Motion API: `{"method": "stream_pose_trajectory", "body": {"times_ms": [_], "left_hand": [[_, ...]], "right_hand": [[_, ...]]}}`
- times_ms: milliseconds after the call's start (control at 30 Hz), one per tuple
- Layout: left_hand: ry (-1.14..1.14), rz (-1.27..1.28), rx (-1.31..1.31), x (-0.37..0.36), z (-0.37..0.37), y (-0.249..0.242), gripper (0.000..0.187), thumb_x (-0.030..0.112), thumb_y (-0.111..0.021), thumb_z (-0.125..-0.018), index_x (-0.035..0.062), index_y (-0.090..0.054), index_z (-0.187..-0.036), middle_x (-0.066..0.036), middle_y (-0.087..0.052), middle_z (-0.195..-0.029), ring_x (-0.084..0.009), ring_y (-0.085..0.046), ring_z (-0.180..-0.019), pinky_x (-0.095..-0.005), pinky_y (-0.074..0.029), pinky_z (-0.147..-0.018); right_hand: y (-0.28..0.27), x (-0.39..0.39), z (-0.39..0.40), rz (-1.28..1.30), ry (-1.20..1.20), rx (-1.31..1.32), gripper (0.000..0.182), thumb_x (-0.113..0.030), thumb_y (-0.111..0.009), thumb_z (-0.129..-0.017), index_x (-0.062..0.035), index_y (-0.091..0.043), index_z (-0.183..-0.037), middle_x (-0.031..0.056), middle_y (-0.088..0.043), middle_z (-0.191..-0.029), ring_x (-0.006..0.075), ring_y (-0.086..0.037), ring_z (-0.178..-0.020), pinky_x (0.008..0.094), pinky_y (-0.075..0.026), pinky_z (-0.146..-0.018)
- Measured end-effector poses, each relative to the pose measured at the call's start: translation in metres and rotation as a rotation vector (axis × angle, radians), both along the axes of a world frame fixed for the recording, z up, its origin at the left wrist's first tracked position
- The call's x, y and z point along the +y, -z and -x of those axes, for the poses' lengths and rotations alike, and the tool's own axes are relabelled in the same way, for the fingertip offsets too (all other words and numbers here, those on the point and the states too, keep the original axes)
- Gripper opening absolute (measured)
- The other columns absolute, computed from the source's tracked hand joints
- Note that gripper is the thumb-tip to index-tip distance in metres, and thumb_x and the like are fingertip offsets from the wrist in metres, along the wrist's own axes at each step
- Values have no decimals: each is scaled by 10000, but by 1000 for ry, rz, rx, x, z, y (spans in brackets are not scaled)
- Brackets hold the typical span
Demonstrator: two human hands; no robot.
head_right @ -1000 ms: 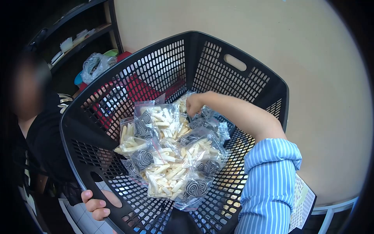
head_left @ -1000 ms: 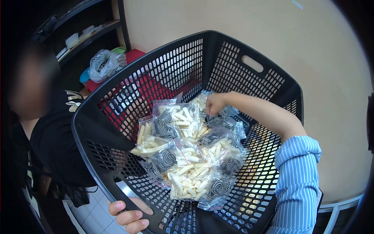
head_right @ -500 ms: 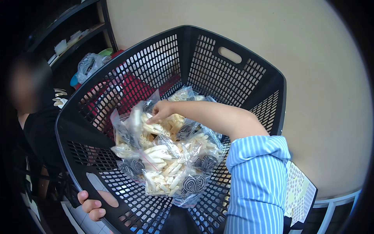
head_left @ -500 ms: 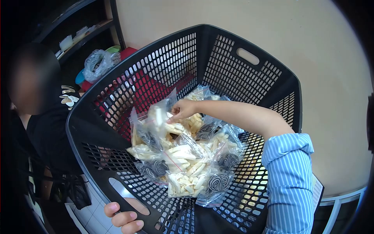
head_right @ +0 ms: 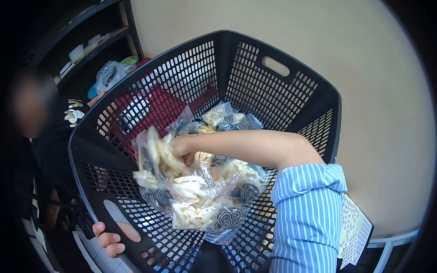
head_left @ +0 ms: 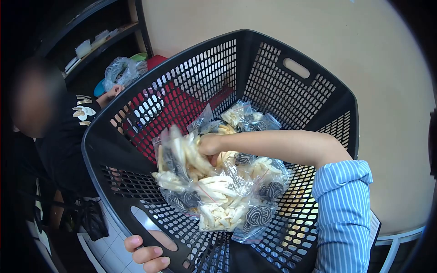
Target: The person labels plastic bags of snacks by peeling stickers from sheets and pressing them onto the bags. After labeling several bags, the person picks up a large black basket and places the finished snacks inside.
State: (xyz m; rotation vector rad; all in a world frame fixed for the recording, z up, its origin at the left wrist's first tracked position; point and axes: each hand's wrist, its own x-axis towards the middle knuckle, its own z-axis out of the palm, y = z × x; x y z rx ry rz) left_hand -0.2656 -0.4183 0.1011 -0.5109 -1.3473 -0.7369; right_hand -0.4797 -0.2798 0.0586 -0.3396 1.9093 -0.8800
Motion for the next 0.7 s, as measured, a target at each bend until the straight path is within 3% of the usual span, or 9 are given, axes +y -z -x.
{"method": "stream_pose_trajectory", "body": {"times_ms": [133, 167, 300, 367, 467, 500, 600, 667, 700], "left_hand": [[-1, 1, 4, 2, 2, 0, 435, 544, -252, -777, 148, -431, -755, -8, -372, -665, -150, -387, -721, -352, -312, -803], [0, 2, 7, 3, 3, -1, 436, 543, -250, -779, 148, -431, -754, -8, -373, -663, -151, -387, -719, -351, -314, -801], [-8, 2, 20, 5, 7, -3, 437, 538, -244, -787, 146, -433, -751, -10, -375, -658, -152, -390, -711, -350, -319, -795], [-6, 2, 20, 6, 9, -4, 438, 536, -240, -792, 145, -433, -749, -11, -377, -655, -153, -392, -708, -349, -322, -791], [-10, -1, 22, 5, 7, -4, 440, 532, -235, -798, 143, -434, -746, -12, -379, -650, -153, -394, -702, -347, -326, -786], [-13, -3, 26, 4, 5, -4, 441, 531, -234, -800, 142, -434, -745, -12, -379, -649, -154, -394, -700, -347, -327, -784], [-18, -7, 31, 5, 5, -3, 443, 528, -229, -806, 141, -435, -743, -13, -381, -645, -155, -397, -695, -346, -331, -779], [-18, -7, 34, 5, 5, -4, 444, 525, -225, -810, 140, -435, -741, -14, -383, -642, -155, -398, -691, -345, -334, -776], [-19, -9, 37, 6, 4, -4, 445, 524, -224, -812, 139, -436, -740, -14, -383, -640, -156, -399, -689, -344, -335, -774]], "right_hand": [[-15, -12, -12, 43, -79, 87, 252, -73, -423, -747, 54, -565, -911, 158, -589, -805, 242, -626, -608, 299, -540, -564], [-13, -9, -10, 117, -132, 17, 242, -138, -474, -771, 1, -584, -935, 123, -591, -803, 210, -629, -637, 279, -533, -557], [-16, 1, 18, 111, -291, -113, 281, -250, -584, -759, -41, -606, -945, 89, -583, -816, 166, -621, -656, 242, -515, -554], [-14, 2, 40, -66, -176, 189, 264, -264, -591, -744, -26, -643, -846, 131, -611, -846, 158, -617, -584, 263, -511, -534], [-22, 22, 64, -466, -238, 708, 411, -381, -590, -707, 27, -634, -704, 171, -620, -703, 194, -607, -523, 275, -505, -484], [-17, 34, 68, -512, -189, 627, 387, -345, -620, -671, 26, -626, -781, 156, -630, -800, 181, -635, -636, 326, -517, -575], [10, 59, 69, -668, -193, 531, 548, -450, -609, -653, 31, -588, -915, 142, -618, -819, 195, -622, -717, 358, -500, -623], [47, 80, 78, -444, 264, 126, 661, -528, -611, -630, 3, -531, -1015, 98, -579, -831, 216, -585, -740, 358, -482, -640], [50, 88, 80, -445, 260, 128, 661, -528, -611, -630, 3, -531, -1015, 98, -579, -831, 216, -585, -740, 358, -482, -640]]}}
